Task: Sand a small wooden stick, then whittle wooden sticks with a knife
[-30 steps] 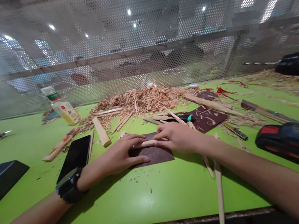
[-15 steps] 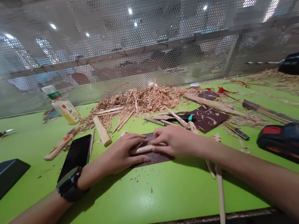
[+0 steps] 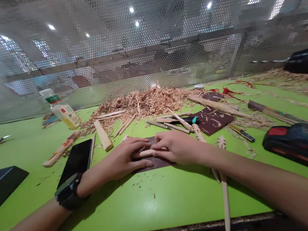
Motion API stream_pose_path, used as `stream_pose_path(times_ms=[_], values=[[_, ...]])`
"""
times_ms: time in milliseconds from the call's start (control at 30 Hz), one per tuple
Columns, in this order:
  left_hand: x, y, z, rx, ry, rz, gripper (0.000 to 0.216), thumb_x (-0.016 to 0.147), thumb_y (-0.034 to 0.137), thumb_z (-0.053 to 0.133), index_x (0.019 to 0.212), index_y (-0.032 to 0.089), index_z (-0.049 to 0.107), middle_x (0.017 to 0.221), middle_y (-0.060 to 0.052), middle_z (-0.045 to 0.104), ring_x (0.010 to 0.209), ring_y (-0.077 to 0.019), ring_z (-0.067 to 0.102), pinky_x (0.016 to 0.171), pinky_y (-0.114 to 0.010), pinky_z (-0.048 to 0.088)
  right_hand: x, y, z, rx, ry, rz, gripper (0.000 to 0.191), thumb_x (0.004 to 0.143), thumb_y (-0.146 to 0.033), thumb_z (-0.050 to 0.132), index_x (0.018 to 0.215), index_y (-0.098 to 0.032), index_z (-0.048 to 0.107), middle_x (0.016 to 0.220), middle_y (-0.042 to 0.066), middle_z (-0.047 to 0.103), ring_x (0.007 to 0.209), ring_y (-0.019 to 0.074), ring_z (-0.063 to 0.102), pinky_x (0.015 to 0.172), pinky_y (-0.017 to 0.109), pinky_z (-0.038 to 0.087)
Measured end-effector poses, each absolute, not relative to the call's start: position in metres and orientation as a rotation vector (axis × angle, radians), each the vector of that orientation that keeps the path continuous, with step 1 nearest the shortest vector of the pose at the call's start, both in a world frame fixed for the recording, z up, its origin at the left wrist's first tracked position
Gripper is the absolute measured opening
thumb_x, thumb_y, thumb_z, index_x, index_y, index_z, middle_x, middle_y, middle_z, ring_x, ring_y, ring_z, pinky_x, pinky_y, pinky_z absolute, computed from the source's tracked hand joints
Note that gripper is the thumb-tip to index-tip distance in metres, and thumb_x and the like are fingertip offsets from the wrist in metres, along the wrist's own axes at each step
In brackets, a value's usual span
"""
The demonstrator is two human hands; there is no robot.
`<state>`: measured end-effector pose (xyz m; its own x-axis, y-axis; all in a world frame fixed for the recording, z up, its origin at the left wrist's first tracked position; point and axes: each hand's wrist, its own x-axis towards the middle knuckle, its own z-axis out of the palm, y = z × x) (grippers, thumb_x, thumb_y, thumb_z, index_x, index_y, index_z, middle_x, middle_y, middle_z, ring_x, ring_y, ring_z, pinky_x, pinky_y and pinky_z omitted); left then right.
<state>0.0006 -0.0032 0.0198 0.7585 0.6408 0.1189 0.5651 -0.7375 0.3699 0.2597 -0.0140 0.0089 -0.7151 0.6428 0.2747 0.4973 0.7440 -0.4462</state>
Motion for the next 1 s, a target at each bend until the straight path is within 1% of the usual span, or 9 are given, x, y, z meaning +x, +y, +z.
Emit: stream_pose_path(times_ms=[100, 200, 267, 400, 500, 633, 733, 867, 1000], values=[[0.001, -0.002, 0.019, 2.634, 0.926, 0.338, 0.055, 0.095, 0.063, 0.071, 0.126, 0.019, 0.072, 0.132, -0.015, 0.073, 0.12, -0.0333, 0.065, 0.102, -0.045, 0.05, 0.26, -0.013, 0.01, -0.779, -2.538, 0.592, 0.026, 0.107, -0.032, 0.06, 0.109, -0.021, 0.084, 0.109, 0.01, 0.075, 0.094, 0.0206, 0.067, 0.085, 0.034, 0.049], [0.001, -0.003, 0.021, 2.638, 0.938, 0.324, 0.06, 0.093, 0.064, 0.073, 0.132, 0.019, 0.071, 0.138, -0.015, 0.071, 0.125, -0.0347, 0.063, 0.105, -0.046, 0.049, 0.278, 0.0, 0.013, -0.898, -2.571, 0.617, 0.026, 0.105, -0.037, 0.064, 0.111, -0.023, 0.085, 0.1, 0.008, 0.075, 0.088, 0.0209, 0.067, 0.08, 0.034, 0.049], [0.002, -0.003, 0.021, 2.646, 0.94, 0.312, 0.061, 0.094, 0.064, 0.072, 0.134, 0.018, 0.07, 0.139, -0.015, 0.07, 0.125, -0.0349, 0.062, 0.105, -0.047, 0.048, 0.284, 0.004, 0.012, -0.996, -2.55, 0.554, 0.028, 0.105, -0.039, 0.065, 0.114, -0.023, 0.085, 0.1, 0.009, 0.075, 0.088, 0.0217, 0.067, 0.079, 0.034, 0.049], [0.002, -0.003, 0.02, 2.652, 0.934, 0.341, 0.056, 0.094, 0.064, 0.071, 0.127, 0.018, 0.072, 0.129, -0.015, 0.074, 0.118, -0.033, 0.065, 0.101, -0.044, 0.049, 0.266, -0.009, 0.011, -0.888, -2.548, 0.438, 0.029, 0.108, -0.035, 0.059, 0.107, -0.02, 0.085, 0.104, 0.01, 0.074, 0.09, 0.0211, 0.067, 0.081, 0.034, 0.049], [0.001, -0.002, 0.018, 2.656, 0.91, 0.348, 0.05, 0.096, 0.063, 0.069, 0.121, 0.019, 0.073, 0.122, -0.013, 0.075, 0.113, -0.0309, 0.066, 0.097, -0.041, 0.05, 0.257, -0.017, 0.013, -0.743, -2.548, 0.577, 0.025, 0.107, -0.03, 0.061, 0.107, -0.019, 0.084, 0.111, 0.01, 0.075, 0.096, 0.0202, 0.068, 0.086, 0.033, 0.049], [0.002, -0.001, 0.018, 2.667, 0.923, 0.331, 0.055, 0.095, 0.064, 0.071, 0.127, 0.018, 0.072, 0.131, -0.015, 0.073, 0.118, -0.0329, 0.065, 0.1, -0.043, 0.049, 0.278, -0.003, 0.018, -0.901, -2.571, 0.725, 0.027, 0.105, -0.04, 0.065, 0.107, -0.022, 0.086, 0.101, 0.007, 0.077, 0.09, 0.0203, 0.068, 0.081, 0.033, 0.049], [0.003, -0.002, 0.019, 2.674, 0.914, 0.326, 0.056, 0.095, 0.063, 0.071, 0.129, 0.019, 0.072, 0.135, -0.015, 0.071, 0.122, -0.0336, 0.063, 0.103, -0.044, 0.049, 0.285, 0.002, 0.017, -1.045, -2.526, 0.669, 0.031, 0.104, -0.046, 0.064, 0.107, -0.024, 0.086, 0.099, 0.008, 0.077, 0.087, 0.0216, 0.068, 0.079, 0.035, 0.048], [0.003, -0.002, 0.019, 2.655, 0.907, 0.342, 0.051, 0.095, 0.061, 0.072, 0.125, 0.02, 0.073, 0.128, -0.013, 0.073, 0.118, -0.0322, 0.065, 0.1, -0.042, 0.05, 0.263, -0.013, 0.012, -0.912, -2.545, 0.484, 0.03, 0.107, -0.036, 0.059, 0.108, -0.021, 0.085, 0.103, 0.011, 0.075, 0.089, 0.0217, 0.067, 0.08, 0.035, 0.048], [0.002, -0.002, 0.019, 2.654, 0.909, 0.335, 0.047, 0.096, 0.058, 0.072, 0.121, 0.018, 0.073, 0.123, -0.014, 0.074, 0.113, -0.0314, 0.067, 0.097, -0.042, 0.051, 0.257, -0.016, 0.014, -0.774, -2.538, 0.641, 0.026, 0.106, -0.032, 0.061, 0.108, -0.02, 0.084, 0.108, 0.01, 0.076, 0.095, 0.0206, 0.068, 0.085, 0.033, 0.049]])
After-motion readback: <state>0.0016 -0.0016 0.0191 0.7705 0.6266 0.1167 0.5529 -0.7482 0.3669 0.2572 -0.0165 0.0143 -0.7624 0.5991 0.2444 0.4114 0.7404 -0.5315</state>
